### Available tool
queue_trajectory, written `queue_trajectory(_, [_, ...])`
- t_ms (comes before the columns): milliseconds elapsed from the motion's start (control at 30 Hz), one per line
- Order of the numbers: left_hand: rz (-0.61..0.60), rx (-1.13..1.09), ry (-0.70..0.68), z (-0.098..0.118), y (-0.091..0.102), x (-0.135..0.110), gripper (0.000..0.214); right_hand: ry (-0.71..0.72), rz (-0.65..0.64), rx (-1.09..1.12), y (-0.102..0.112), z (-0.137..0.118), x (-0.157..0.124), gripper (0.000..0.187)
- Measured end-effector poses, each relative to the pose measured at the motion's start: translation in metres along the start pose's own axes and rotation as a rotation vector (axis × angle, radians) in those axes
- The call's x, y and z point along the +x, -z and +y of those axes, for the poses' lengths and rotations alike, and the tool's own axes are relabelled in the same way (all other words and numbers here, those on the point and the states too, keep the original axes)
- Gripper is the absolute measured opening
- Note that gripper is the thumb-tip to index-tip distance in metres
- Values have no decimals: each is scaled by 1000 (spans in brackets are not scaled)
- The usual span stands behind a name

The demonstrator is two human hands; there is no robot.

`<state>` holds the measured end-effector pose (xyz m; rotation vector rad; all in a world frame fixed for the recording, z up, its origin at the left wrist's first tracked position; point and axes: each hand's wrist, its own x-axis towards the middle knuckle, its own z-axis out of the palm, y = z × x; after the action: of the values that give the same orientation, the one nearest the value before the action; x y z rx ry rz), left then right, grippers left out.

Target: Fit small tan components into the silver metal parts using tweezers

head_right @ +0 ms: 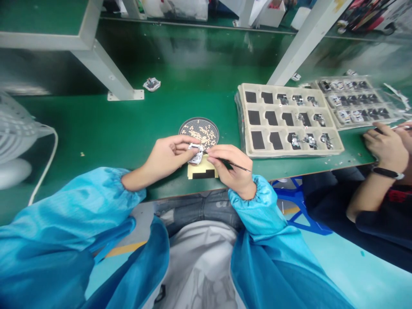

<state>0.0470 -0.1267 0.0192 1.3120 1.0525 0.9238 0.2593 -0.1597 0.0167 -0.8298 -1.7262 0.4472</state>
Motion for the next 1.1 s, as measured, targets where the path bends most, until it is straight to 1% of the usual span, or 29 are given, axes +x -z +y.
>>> queue_trajectory(100, [-2,4,-8,0,0,0,33,15,-25,-39,0,0,0,19])
queue_trajectory(167, [-10,0,-7,2,1,0,34,36,-5,-42,1,1,0,18])
queue_trajectory(267, [-8,-18,3,6,0,-1,37,60,40,10,0,3,-1,20])
queue_trajectory(367, [15,-26,1,11,0,-2,38,46,45,46,-1,4,-1,22])
queue_trajectory(500, [45,-5,-28,14,0,-4,36,-13,30,70,-1,2,-1,20])
queue_trajectory(733, [109,-26,-107,17,5,-1,39,-192,-13,337,3,4,-1,12])
queue_trajectory(800, [115,-15,-103,20,6,0,39,-217,-18,359,2,4,-3,11])
queue_trajectory(867, [124,0,-94,22,7,0,37,-219,7,386,4,1,-4,8])
queue_trajectory(933, [127,-5,-87,23,9,0,36,-218,41,407,13,-4,-2,5])
queue_trajectory(1000, [106,-48,-83,20,10,2,38,-233,94,370,34,-6,7,19])
queue_trajectory(1033, [94,-80,-78,18,10,3,41,-246,134,310,50,-4,15,25])
queue_trajectory(1100, [88,-137,-66,14,9,6,49,-269,257,93,91,7,37,27])
